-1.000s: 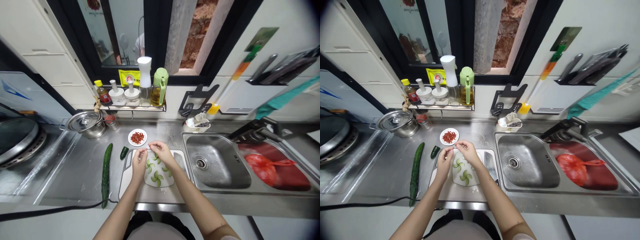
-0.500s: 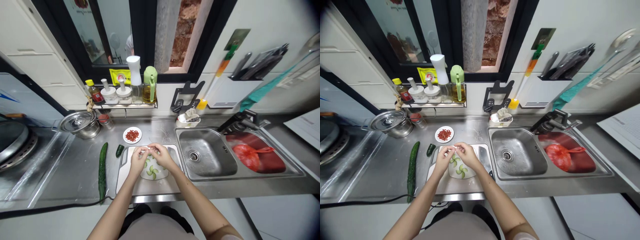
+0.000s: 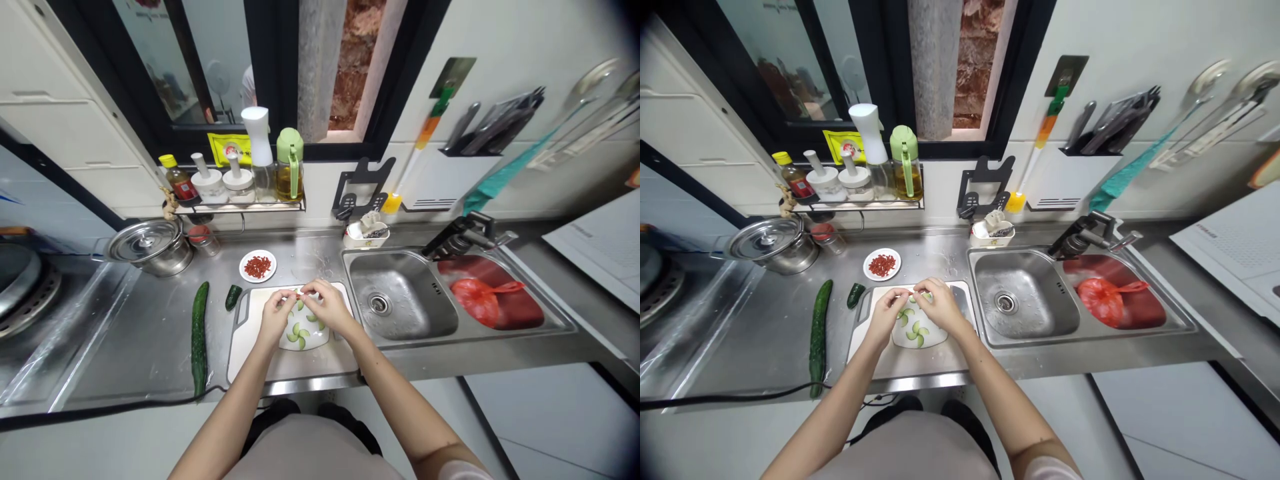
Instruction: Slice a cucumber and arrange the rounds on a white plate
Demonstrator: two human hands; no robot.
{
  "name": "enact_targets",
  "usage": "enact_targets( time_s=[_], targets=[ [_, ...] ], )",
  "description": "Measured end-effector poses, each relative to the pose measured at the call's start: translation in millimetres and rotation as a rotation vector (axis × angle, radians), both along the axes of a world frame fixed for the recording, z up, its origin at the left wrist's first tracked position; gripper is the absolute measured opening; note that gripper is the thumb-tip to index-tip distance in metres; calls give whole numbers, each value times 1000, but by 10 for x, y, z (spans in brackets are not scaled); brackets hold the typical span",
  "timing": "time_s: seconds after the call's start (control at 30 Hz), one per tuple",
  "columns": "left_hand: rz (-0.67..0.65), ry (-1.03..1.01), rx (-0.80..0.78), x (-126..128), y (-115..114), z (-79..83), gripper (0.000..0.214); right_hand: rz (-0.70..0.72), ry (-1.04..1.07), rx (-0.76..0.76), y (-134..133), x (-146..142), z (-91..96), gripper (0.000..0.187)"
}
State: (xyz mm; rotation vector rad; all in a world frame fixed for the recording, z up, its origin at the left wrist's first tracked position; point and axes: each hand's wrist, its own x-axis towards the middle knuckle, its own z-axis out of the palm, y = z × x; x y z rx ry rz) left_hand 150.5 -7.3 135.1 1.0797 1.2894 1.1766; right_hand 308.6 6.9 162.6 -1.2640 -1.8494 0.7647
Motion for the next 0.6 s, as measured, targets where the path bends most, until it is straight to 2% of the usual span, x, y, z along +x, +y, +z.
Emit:
enact_targets(
  time_s=[0.23,0.33,0.47,0.6],
  targets=[
    [-29,35,-1,72,-1,-39,24,19,-19,44,-16,73,-51,10],
    [19,128,24,75,10,-87,25,-13,-38,51,35,207,-148,10],
    [115,465,52,74,7,-181,20,-136,-133,9,100,411,-432,12],
    [75,730,24,145,-13,-326,15,-152,-308,-117,26,476,-798,13]
  ],
)
